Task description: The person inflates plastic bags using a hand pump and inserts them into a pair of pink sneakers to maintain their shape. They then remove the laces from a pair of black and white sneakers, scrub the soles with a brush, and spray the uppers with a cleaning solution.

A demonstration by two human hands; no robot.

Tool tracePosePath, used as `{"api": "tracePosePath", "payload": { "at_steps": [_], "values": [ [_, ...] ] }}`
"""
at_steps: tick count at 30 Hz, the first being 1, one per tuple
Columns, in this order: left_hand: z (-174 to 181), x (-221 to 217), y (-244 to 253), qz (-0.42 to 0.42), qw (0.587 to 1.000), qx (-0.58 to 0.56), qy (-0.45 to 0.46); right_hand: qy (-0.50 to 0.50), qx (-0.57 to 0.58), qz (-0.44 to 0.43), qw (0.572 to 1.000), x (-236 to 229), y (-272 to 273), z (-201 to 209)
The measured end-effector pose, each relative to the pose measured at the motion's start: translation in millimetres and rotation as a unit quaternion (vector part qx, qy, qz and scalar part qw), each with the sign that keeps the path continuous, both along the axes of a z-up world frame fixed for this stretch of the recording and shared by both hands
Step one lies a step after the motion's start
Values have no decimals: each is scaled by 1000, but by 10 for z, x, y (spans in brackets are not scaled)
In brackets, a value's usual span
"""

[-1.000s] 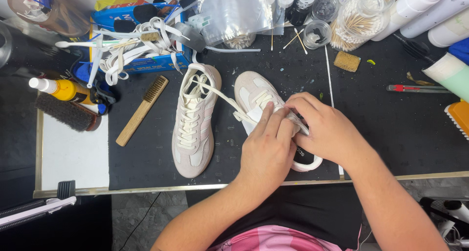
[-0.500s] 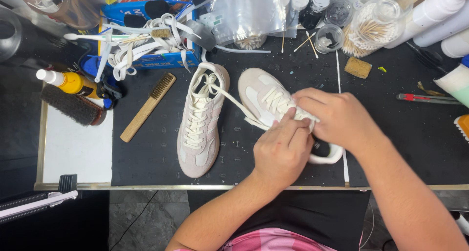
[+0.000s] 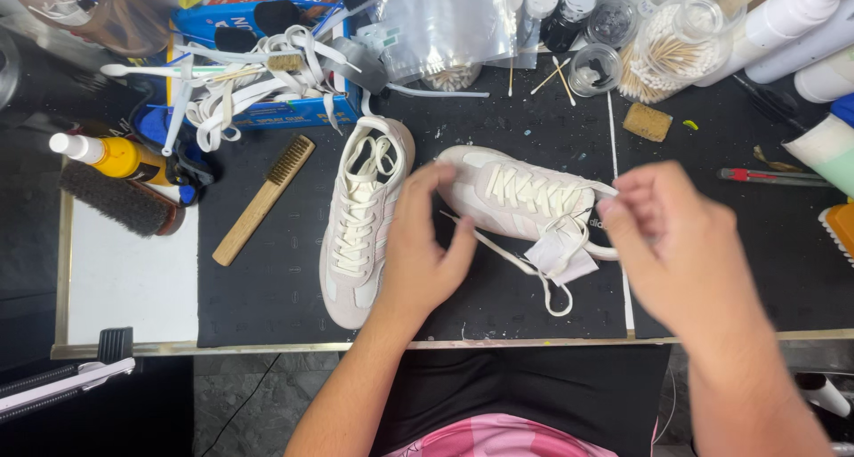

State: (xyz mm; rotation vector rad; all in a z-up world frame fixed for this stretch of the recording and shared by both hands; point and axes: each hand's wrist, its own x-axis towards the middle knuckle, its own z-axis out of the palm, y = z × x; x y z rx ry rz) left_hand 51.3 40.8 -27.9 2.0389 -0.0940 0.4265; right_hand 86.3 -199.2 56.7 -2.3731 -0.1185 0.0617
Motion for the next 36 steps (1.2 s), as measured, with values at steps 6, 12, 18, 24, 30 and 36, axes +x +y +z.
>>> {"api": "tracePosePath", "payload": {
  "at_steps": [6,12,18,24,30,36],
  "values": [
    [-195,225,-74,-33,997,39,52,98,164,-11,981,-14,150,-354],
    [-225,28,34,-48,990,25,132,180,271,2,946,153,-31,-581],
    [-322,54,27,-23,994,28,99,214,282,7,935,209,-130,-654],
    [-324,27,21,-18,994,21,107,265,326,16,908,285,-150,-677],
    [-338,37,5,-15,992,34,117,319,351,9,880,336,-115,-669],
    [-363,30,-2,-9,994,39,101,354,370,3,859,396,-92,-665]
  ]
}}
